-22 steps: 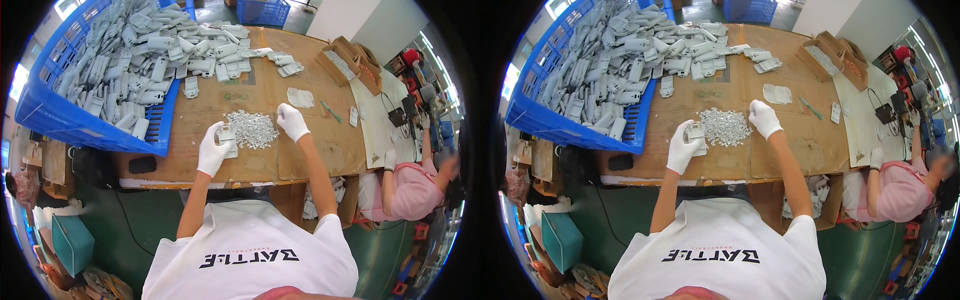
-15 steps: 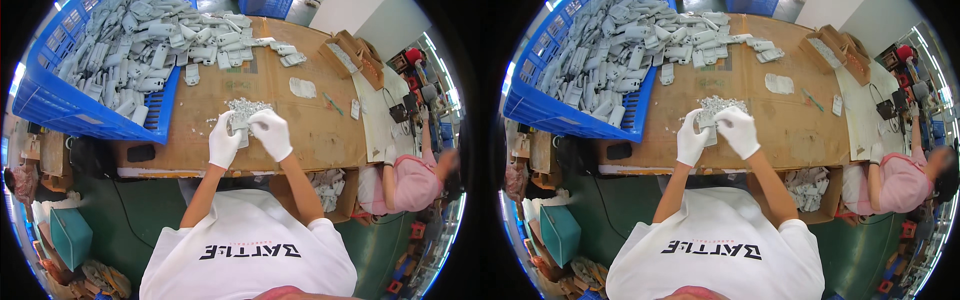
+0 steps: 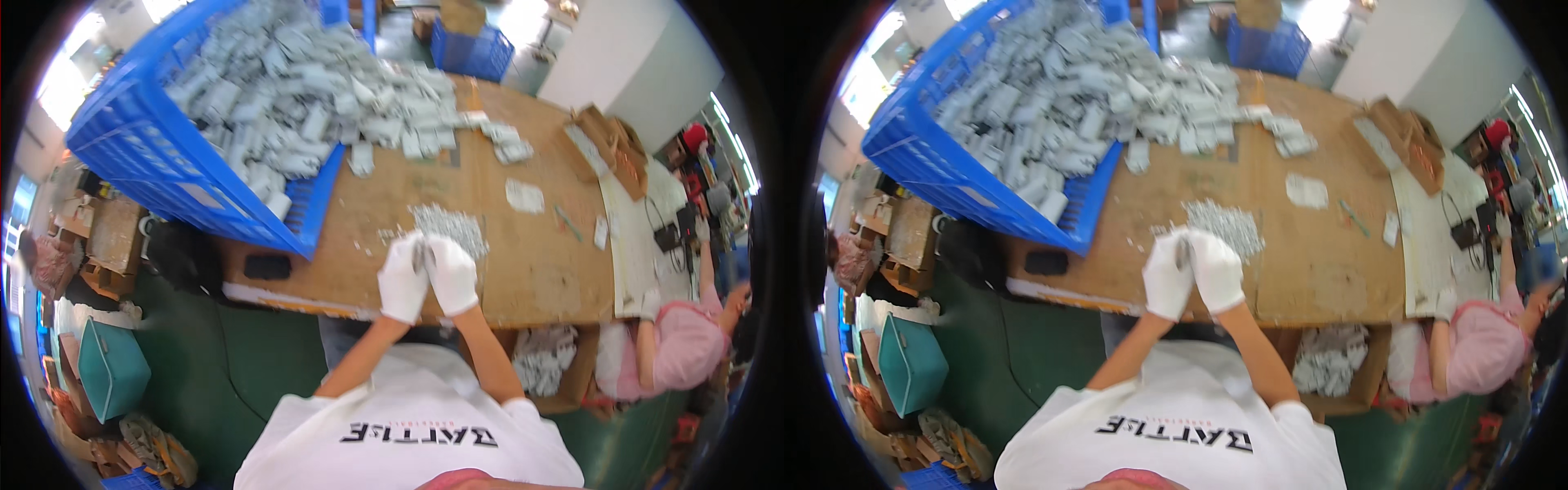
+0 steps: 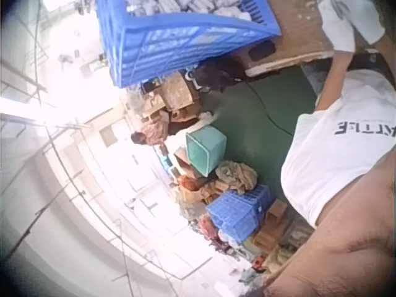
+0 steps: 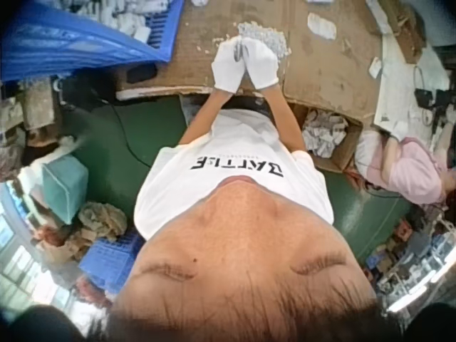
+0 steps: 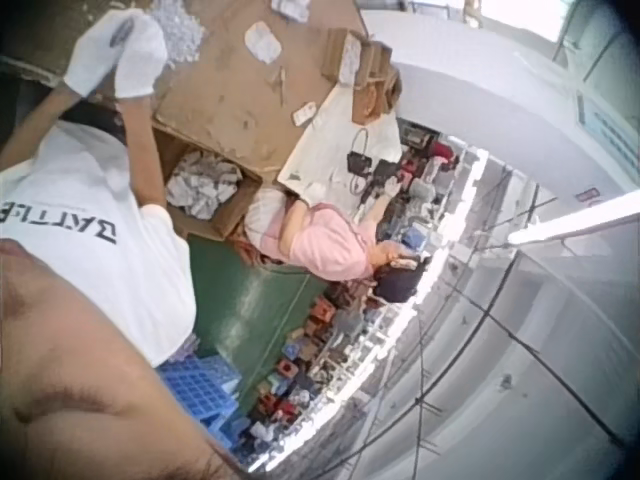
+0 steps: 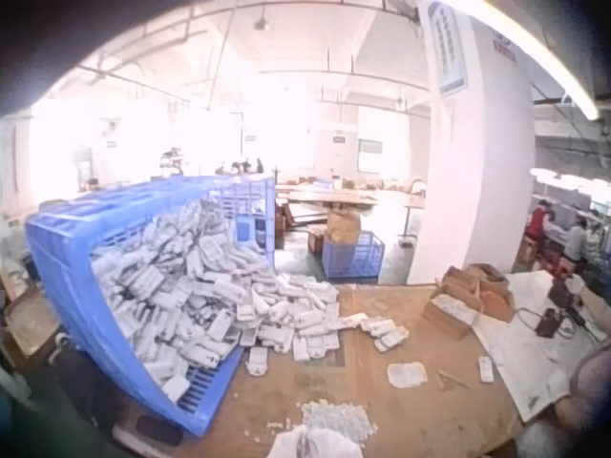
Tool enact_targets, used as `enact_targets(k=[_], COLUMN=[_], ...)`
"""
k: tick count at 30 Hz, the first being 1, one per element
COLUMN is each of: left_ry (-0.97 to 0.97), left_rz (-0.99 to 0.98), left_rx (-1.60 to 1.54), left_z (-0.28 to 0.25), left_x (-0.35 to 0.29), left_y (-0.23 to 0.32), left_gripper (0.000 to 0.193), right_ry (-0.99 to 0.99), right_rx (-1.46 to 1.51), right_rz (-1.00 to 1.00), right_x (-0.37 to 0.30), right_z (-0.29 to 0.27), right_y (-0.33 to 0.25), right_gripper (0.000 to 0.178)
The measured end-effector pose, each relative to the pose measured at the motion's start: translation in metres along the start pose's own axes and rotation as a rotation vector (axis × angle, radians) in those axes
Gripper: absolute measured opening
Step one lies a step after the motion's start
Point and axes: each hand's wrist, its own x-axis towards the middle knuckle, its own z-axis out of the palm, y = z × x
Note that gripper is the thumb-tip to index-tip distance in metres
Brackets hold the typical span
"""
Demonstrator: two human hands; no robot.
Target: The person picks up a plastic housing and a small component by hand, presses the component into the housing, and places the assembled unit into a cardboard box, repeating this process several times.
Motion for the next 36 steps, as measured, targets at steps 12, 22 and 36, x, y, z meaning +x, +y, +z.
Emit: enact_targets(k=[12,22,36], left_ry=[-0.056,-0.003,-0.202], left_rz=[-0.017,0.009,-0.209], left_rx=[0.098,-0.036,-0.085], left_z=[-0.004,-0.007,-0.003], left_x=[-0.01,-0.006,-0.005], left_y=[0.005,0.007,-0.005], left_gripper=[0.037,0.034,0.016], right_ry=[-0.176,-0.438,-0.202], right_rx=[0.046,0.843,0.331], right_rz=[-0.143,0.584,0.269], right_x=[0.019,0.008,-0.025], right_z=[-0.025,-0.011,-0.008], right_y=[0.008,0.027,0.005], right_gripper=[0.028,0.023,0.022])
